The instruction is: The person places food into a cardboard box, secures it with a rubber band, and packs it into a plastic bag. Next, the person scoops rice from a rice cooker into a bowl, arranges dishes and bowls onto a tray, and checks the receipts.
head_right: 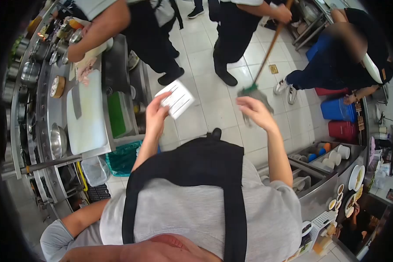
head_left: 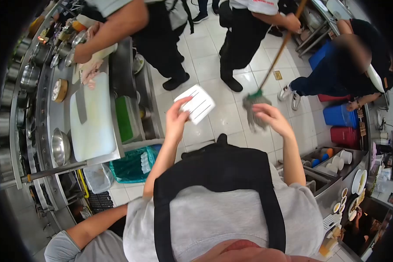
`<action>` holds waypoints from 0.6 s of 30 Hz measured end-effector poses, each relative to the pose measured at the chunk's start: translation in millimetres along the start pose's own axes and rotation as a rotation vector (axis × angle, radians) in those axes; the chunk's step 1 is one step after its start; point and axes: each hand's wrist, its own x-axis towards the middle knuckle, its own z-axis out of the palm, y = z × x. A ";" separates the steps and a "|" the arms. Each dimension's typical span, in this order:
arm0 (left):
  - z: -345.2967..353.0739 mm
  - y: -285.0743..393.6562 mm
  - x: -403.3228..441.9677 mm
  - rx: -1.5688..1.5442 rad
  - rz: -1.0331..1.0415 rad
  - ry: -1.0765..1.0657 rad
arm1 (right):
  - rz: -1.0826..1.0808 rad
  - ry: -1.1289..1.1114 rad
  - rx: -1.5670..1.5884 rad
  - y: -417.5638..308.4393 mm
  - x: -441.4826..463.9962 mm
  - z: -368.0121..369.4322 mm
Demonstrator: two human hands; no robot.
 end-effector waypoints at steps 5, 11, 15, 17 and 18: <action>73.8 -22.6 65.6 -0.205 -0.262 -0.265 | 0.095 0.215 0.225 18.4 -33.3 -28.7; 136.9 -32.1 108.2 -0.123 -0.241 -0.418 | 0.021 0.304 0.503 13.8 18.2 -17.3; 158.6 -26.9 140.5 -0.026 -0.221 -0.538 | 0.025 0.338 0.553 19.5 62.7 -42.4; 168.5 -32.8 160.8 -0.060 -0.201 -0.576 | 0.027 0.339 0.550 22.9 82.8 -56.1; 170.1 -36.0 171.5 -0.063 -0.161 -0.641 | 0.003 0.334 0.565 22.9 92.5 -60.3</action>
